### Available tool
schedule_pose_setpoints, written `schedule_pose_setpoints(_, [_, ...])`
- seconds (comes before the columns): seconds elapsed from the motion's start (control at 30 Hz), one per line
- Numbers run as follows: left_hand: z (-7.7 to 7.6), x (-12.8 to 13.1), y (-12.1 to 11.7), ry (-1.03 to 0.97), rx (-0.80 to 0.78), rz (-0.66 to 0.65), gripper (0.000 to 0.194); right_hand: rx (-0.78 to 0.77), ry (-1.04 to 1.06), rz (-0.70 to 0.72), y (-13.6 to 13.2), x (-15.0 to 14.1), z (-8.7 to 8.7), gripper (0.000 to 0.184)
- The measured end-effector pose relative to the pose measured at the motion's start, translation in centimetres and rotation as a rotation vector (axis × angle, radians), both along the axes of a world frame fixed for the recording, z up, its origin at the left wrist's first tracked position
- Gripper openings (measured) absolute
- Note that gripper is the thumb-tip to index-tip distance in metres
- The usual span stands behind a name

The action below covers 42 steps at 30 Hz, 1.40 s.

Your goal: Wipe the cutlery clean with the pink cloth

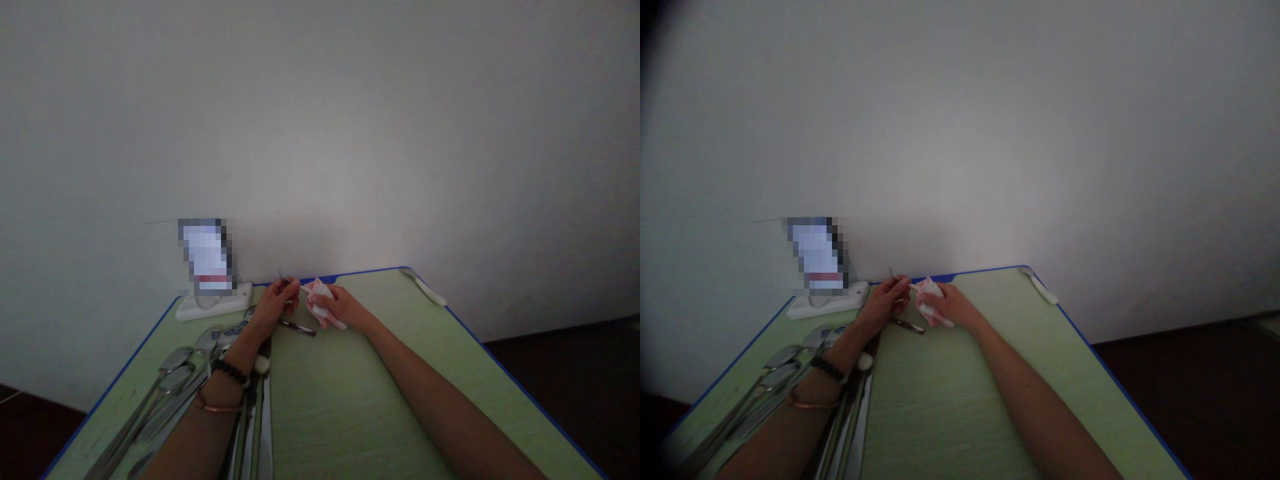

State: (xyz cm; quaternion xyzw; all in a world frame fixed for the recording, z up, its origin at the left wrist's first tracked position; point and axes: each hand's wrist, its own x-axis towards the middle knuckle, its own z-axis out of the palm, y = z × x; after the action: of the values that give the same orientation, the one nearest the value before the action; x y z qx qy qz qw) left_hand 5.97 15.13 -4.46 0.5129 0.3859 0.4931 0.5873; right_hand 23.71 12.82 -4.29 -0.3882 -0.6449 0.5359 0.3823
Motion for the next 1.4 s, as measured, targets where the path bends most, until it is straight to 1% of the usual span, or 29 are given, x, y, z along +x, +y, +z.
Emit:
schedule_pose_setpoints(0.1, [0.32, 0.03, -0.06, -0.038, -0.011, 0.038, 0.037, -0.022, 0.046, -0.002, 0.17, -0.02, -0.09, 0.035])
schedule_pose_setpoints(0.2, [0.49, 0.01, -0.02, -0.06, -0.018, 0.074, 0.036, -0.024, 0.047, -0.009, 0.28, 0.0, -0.2, 0.038])
schedule_pose_setpoints(0.47, [0.13, -0.19, 0.37, -0.078, -0.063, 0.123, 0.032, -0.009, -0.006, -0.091, 0.01, -0.07, -0.22, 0.047])
schedule_pose_setpoints(0.57, [-0.01, -0.28, 0.52, -0.085, -0.07, 0.117, 0.034, -0.02, 0.008, -0.08, 0.04, -0.05, -0.33, 0.046])
schedule_pose_setpoints(0.77, [-0.01, -0.22, 0.59, -0.117, -0.087, 0.066, 0.034, -0.036, 0.041, -0.05, 0.32, 0.06, -0.7, 0.039])
schedule_pose_setpoints(0.93, [-0.02, -0.19, 0.48, -0.138, -0.088, 0.025, 0.035, -0.064, 0.104, -0.025, 0.29, 0.1, -0.54, 0.041])
schedule_pose_setpoints(1.07, [-0.23, -0.29, 0.57, -0.135, -0.072, 0.021, 0.039, -0.083, 0.137, -0.031, 0.23, 0.16, -0.36, 0.037])
schedule_pose_setpoints(1.23, [-0.39, -0.43, 0.66, -0.111, -0.033, 0.043, 0.038, -0.056, 0.076, -0.017, 0.09, 0.13, -0.18, 0.03])
schedule_pose_setpoints(1.4, [-0.06, -0.35, 0.24, -0.039, -0.004, 0.022, 0.032, -0.034, 0.002, -0.027, -0.01, 0.06, -0.15, 0.03])
